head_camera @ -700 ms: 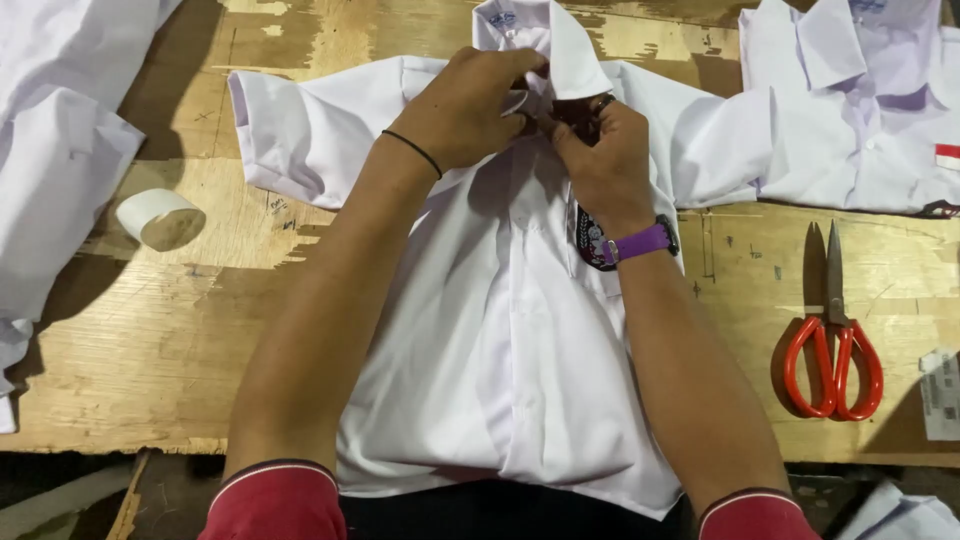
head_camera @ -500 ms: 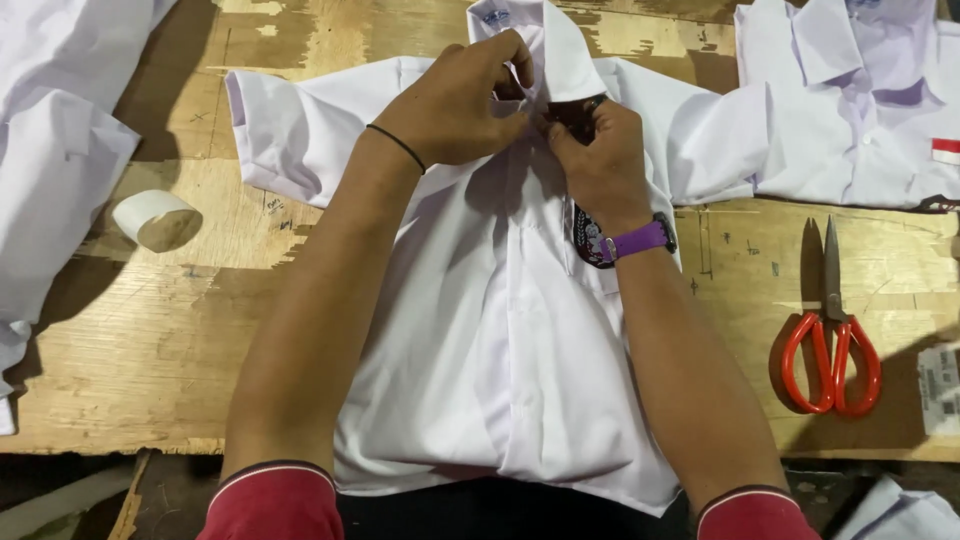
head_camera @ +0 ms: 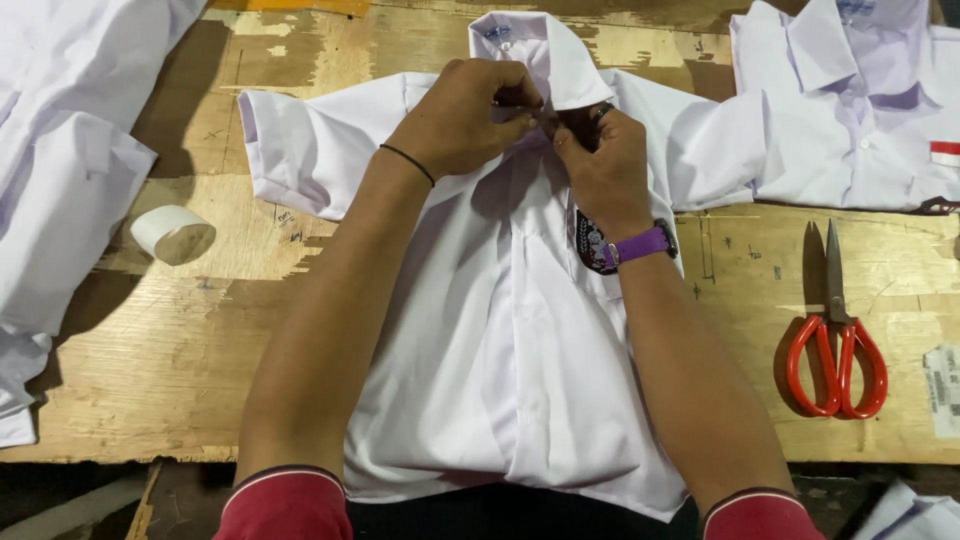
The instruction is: Inspecting a white school shirt and using scissors to trim loose threads from the seams and collar.
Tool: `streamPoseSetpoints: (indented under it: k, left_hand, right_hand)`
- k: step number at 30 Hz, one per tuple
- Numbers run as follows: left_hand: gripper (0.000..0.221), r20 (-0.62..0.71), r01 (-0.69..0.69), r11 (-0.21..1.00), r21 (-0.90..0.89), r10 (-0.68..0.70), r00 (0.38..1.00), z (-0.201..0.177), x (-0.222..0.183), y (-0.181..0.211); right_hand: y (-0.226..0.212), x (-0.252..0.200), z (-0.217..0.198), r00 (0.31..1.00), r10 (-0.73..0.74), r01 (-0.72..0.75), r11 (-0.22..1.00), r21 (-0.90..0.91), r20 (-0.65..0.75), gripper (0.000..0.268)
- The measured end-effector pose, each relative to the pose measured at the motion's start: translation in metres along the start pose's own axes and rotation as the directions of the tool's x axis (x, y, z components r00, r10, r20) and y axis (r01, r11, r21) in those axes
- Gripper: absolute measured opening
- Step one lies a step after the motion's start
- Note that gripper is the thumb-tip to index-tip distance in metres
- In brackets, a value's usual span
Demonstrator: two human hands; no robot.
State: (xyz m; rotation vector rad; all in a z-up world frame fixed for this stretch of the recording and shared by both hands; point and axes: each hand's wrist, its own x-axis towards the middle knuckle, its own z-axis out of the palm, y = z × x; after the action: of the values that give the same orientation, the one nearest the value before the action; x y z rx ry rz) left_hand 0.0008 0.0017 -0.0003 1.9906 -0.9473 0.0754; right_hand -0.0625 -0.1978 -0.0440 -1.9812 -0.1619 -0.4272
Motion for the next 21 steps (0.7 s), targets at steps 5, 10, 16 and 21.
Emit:
streamPoseSetpoints:
  k: [5,10,16,21]
  left_hand:
    - [0.009,0.005,0.033,0.999,-0.003,-0.033,0.999,-0.001,0.000,0.003]
    - [0.009,0.018,0.071,0.997,-0.026,-0.070,0.997,-0.002,-0.001,0.013]
    - [0.008,0.025,0.094,0.994,-0.051,-0.093,0.995,-0.001,-0.002,0.013]
    - [0.010,0.043,0.123,0.992,-0.038,-0.122,0.992,0.001,-0.001,0.009]
  right_hand:
    - [-0.008,0.002,-0.002,0.999,0.008,-0.008,1.000,-0.008,0.036,0.015]
    - [-0.005,0.001,-0.001,0.999,0.032,-0.033,0.999,0.010,0.030,0.007]
    - [-0.010,0.000,-0.002,0.997,0.067,-0.068,0.998,0.012,0.045,0.008]
    - [-0.004,0.000,-0.002,0.996,0.081,-0.080,0.996,-0.025,0.037,0.022]
